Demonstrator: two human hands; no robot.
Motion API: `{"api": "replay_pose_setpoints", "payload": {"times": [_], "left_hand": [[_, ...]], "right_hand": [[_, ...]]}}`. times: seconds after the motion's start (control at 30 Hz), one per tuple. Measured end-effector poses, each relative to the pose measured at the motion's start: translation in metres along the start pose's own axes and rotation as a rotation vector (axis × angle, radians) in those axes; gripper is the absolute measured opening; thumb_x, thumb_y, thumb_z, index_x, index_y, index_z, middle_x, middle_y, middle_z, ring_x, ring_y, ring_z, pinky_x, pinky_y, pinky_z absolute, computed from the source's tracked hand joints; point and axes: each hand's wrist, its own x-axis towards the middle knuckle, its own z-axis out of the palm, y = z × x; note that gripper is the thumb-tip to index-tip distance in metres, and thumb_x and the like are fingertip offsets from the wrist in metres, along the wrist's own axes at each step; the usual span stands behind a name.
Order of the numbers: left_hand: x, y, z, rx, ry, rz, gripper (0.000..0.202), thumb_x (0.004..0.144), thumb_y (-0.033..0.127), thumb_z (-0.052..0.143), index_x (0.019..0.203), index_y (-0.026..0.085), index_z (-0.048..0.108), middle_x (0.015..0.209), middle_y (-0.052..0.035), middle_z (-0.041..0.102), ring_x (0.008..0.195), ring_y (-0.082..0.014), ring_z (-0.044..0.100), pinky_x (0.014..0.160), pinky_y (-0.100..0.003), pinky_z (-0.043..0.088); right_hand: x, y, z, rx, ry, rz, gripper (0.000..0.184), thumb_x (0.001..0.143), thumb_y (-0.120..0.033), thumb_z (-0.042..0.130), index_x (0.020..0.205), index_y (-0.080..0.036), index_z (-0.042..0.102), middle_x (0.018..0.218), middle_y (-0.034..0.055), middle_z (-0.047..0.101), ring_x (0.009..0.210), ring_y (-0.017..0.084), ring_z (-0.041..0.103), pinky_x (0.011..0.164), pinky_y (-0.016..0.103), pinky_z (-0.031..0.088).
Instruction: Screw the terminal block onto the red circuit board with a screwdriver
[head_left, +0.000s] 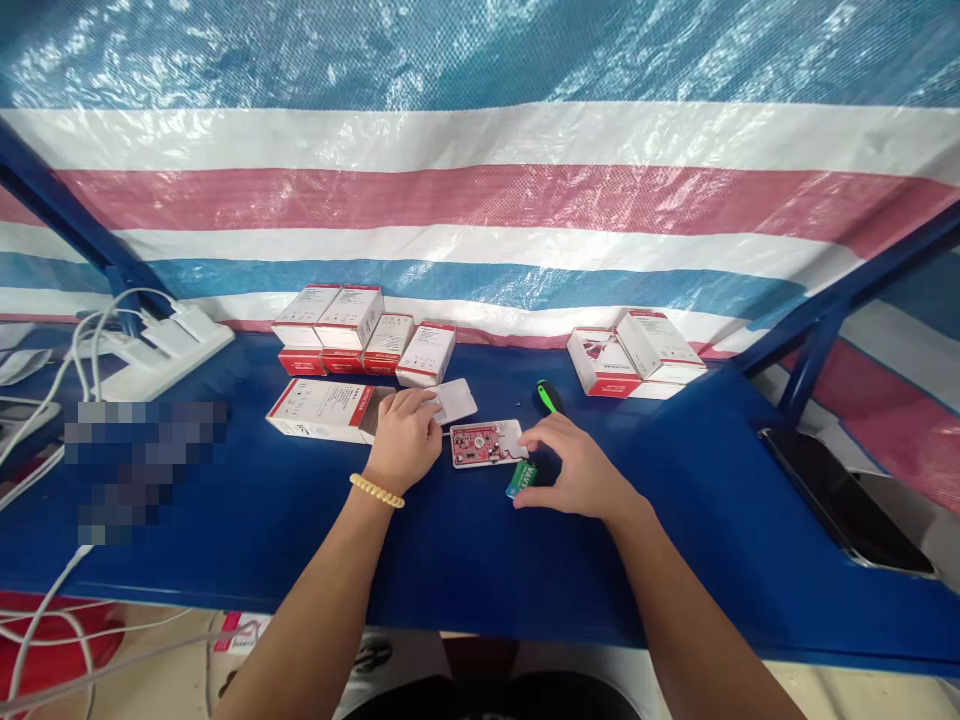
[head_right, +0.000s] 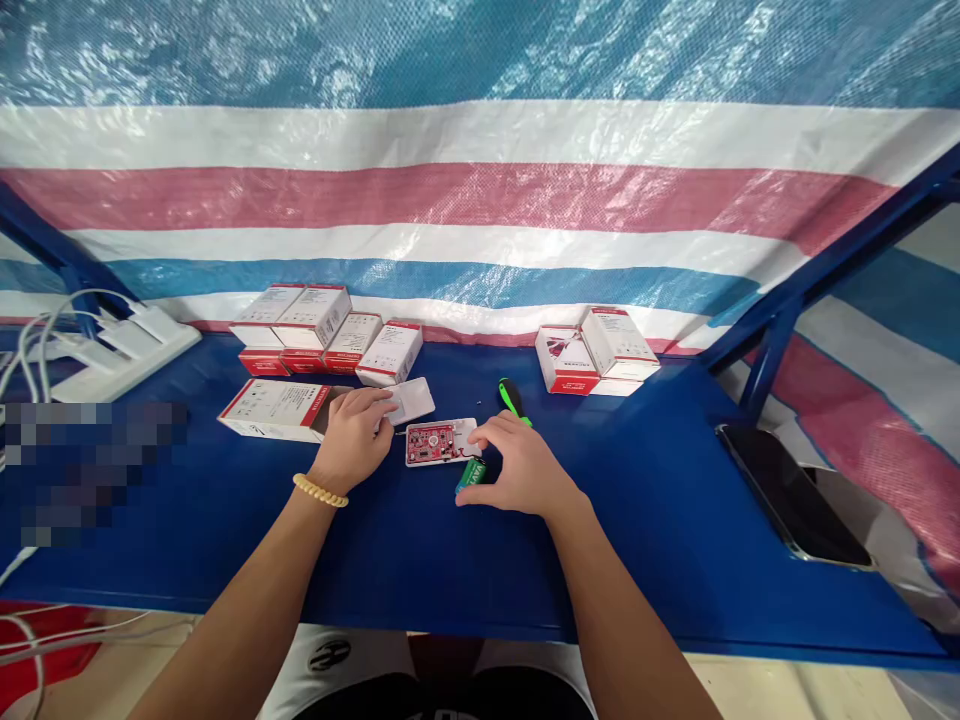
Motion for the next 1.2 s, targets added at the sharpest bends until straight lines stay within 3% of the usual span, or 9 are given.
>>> {"api": "replay_pose_setpoints", "payload": {"times": [0.13,0.27,0.47,0.57,0.73,1.0,1.1,1.2], "left_hand": [[-0.001,0.009,-0.006,-0.1,0.003,0.067,0.024,0.083,0.015,0.05,0.1,0.018,0.066,0.109,-0.0087,0.069,0.108,-0.0255,0.06,0.095,-0.045,0.04],[-0.001,0.029,-0.011,-0.193,-0.175,0.238,0.035,0.082,0.034,0.058,0.112,0.017,0.061,0.114,-0.0093,0.067,0.109,-0.0263,0.059,0.096,-0.045,0.037],[-0.005,0.046,-0.003,-0.105,-0.323,0.259,0.044,0.078,0.041,0.06,0.116,0.019,0.059,0.123,-0.0108,0.063,0.113,-0.0312,0.055,0.092,-0.048,0.035],[-0.007,0.046,0.001,-0.063,-0.317,0.228,0.045,0.078,0.041,0.06,0.117,0.018,0.059,0.127,-0.0117,0.061,0.116,-0.0323,0.053,0.094,-0.05,0.034],[-0.006,0.047,0.0,-0.08,-0.352,0.173,0.047,0.075,0.037,0.063,0.117,0.018,0.056,0.113,-0.0113,0.067,0.109,-0.033,0.057,0.093,-0.053,0.037],[-0.005,0.036,-0.004,-0.419,-0.391,0.091,0.057,0.07,0.023,0.067,0.125,0.02,0.049,0.123,-0.009,0.061,0.11,-0.0253,0.06,0.095,-0.038,0.049],[-0.004,0.034,-0.006,-0.487,-0.426,0.05,0.059,0.068,0.027,0.072,0.123,0.021,0.053,0.123,-0.0082,0.061,0.109,-0.0257,0.061,0.095,-0.039,0.05],[-0.001,0.034,-0.008,-0.541,-0.491,-0.052,0.068,0.064,0.036,0.079,0.125,0.021,0.053,0.122,-0.0081,0.063,0.109,-0.0272,0.062,0.095,-0.041,0.05]], "right_hand": [[0.001,-0.009,0.001,-0.063,-0.13,0.135,0.062,0.053,-0.044,0.089,0.097,-0.019,0.053,0.095,0.0031,0.059,0.089,0.021,0.054,0.075,0.034,0.044],[-0.001,-0.012,0.0,-0.078,-0.212,0.217,0.057,0.055,-0.037,0.086,0.097,-0.02,0.051,0.098,0.0026,0.058,0.088,0.02,0.054,0.073,0.032,0.042],[-0.005,-0.009,0.0,0.017,-0.225,0.213,0.041,0.066,-0.022,0.069,0.102,-0.021,0.049,0.105,0.0017,0.057,0.088,0.017,0.054,0.075,0.029,0.042],[-0.007,-0.006,-0.002,0.035,-0.191,0.196,0.04,0.067,-0.019,0.064,0.105,-0.021,0.05,0.108,0.0026,0.058,0.09,0.017,0.055,0.079,0.031,0.043],[-0.007,-0.003,-0.009,0.098,-0.148,0.175,0.043,0.067,-0.016,0.064,0.109,-0.021,0.053,0.111,0.0037,0.059,0.096,0.019,0.055,0.083,0.031,0.044],[-0.01,-0.003,-0.017,0.227,-0.091,0.047,0.039,0.069,-0.011,0.063,0.106,-0.022,0.061,0.11,0.0029,0.063,0.094,0.017,0.059,0.085,0.031,0.048],[-0.009,-0.005,-0.018,0.244,-0.078,0.026,0.034,0.07,-0.01,0.063,0.101,-0.022,0.063,0.113,0.0039,0.063,0.099,0.018,0.06,0.085,0.032,0.05],[-0.008,-0.006,-0.017,0.23,-0.085,0.039,0.033,0.07,-0.008,0.062,0.1,-0.022,0.064,0.117,0.0038,0.062,0.098,0.018,0.06,0.071,0.027,0.051]]}}
